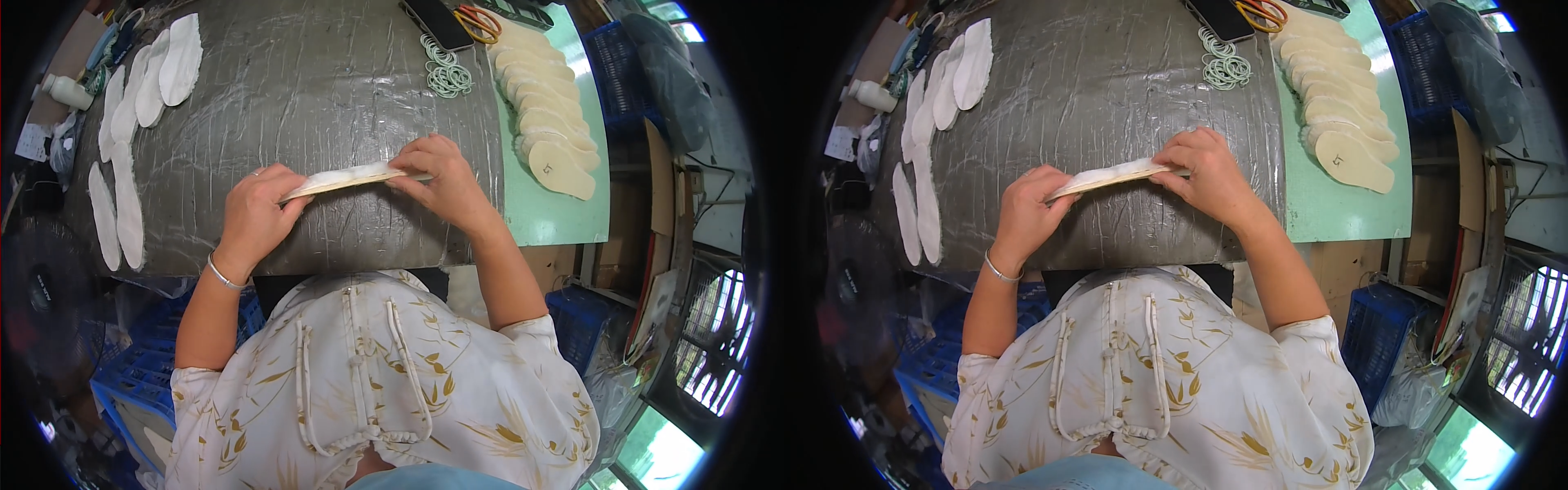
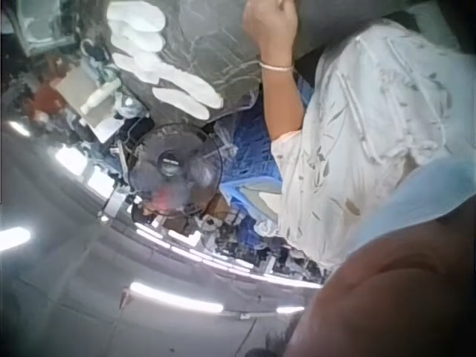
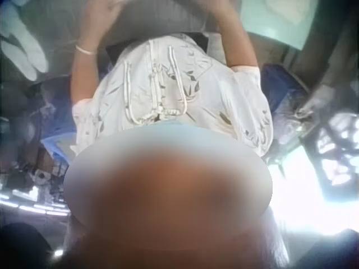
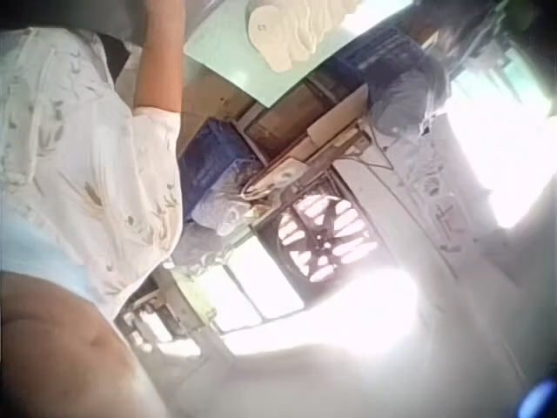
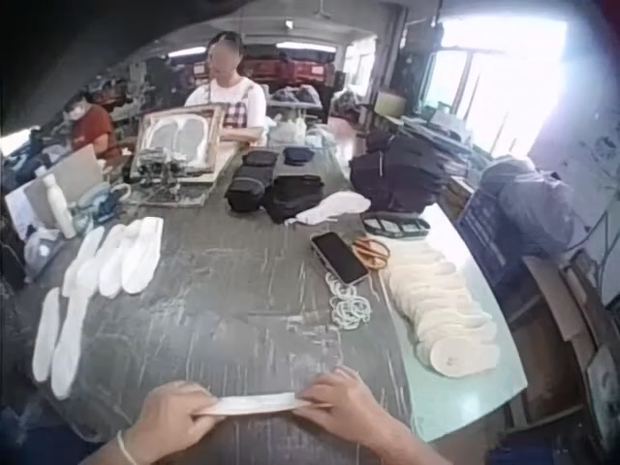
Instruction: Layering shoe insoles with fuzzy lining material and trimming the excess edges using scissors.
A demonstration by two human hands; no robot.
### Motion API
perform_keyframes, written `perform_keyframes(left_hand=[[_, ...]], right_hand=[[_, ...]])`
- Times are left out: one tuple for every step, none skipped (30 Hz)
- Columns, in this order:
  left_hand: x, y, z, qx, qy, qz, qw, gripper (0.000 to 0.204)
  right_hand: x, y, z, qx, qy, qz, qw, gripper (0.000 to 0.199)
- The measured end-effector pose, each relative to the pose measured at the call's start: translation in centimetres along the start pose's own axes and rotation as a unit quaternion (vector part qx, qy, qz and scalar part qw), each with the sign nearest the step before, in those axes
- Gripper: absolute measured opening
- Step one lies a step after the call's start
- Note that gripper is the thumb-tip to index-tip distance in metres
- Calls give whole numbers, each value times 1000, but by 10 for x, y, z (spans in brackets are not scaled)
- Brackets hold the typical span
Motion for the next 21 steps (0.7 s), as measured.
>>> perform_keyframes(left_hand=[[-1,0,-2,0,3,1,1000,15],[-1,0,-3,-2,2,3,1000,15],[-1,0,-4,-9,-2,6,1000,15],[-2,-1,-5,-16,-5,9,1000,16],[-2,-2,-6,-16,-5,11,1000,16],[-2,-2,-5,-16,-4,8,1000,16],[-2,-2,-5,-16,-3,5,1000,16],[-2,-1,-5,-18,2,10,1000,16],[-3,0,-5,-15,7,13,1000,16],[-3,0,-5,-12,11,16,1000,16],[-4,0,-6,-11,9,15,1000,16],[-4,0,-6,-10,7,13,1000,16],[-4,0,-7,-9,5,9,1000,16],[-3,0,-5,-17,3,10,1000,16],[-3,-1,-4,-16,5,12,1000,16],[-2,-1,-3,-16,7,13,1000,16],[-4,-1,-4,-16,4,16,1000,16],[-4,-1,-5,-15,3,17,1000,16],[-5,-1,-6,-14,3,19,1000,16],[-5,0,-6,-15,4,20,1000,16],[-5,0,-7,-16,4,20,1000,16]], right_hand=[[0,1,-2,-10,-18,13,1000,16],[1,1,-4,-18,-19,5,1000,16],[2,1,-4,-19,-33,3,999,16],[2,0,-5,-20,-47,0,999,17],[2,0,-6,-29,-52,0,998,17],[3,0,-7,-37,-57,0,998,17],[5,-2,-10,-34,-25,-4,999,17],[5,-3,-11,-37,-11,12,999,16],[5,-3,-12,-42,-9,12,999,17],[6,-2,-13,-47,-6,11,999,17],[7,-3,-17,-61,-60,18,996,20],[8,-5,-21,-75,-113,25,990,23],[9,-3,-21,-43,-88,2,995,33],[7,2,-14,4,-77,10,997,48],[3,4,-5,-8,-60,2,998,53],[-1,2,2,-21,-42,-6,999,57],[-2,2,11,19,8,-21,1000,53],[-2,-3,15,19,7,-22,1000,53],[-2,-12,20,36,34,12,999,44],[-1,-21,23,51,63,45,996,35],[1,-29,17,61,52,46,996,27]])
Point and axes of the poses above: each hand's wrist, its own x-axis away from the middle knuckle, its own y-axis out of the back of the hand, z = x × y, the point moved 5 cm from there along -x, towards the middle knuckle, and after that the axes turned 6 degrees about -z, right-handed, at the moved point
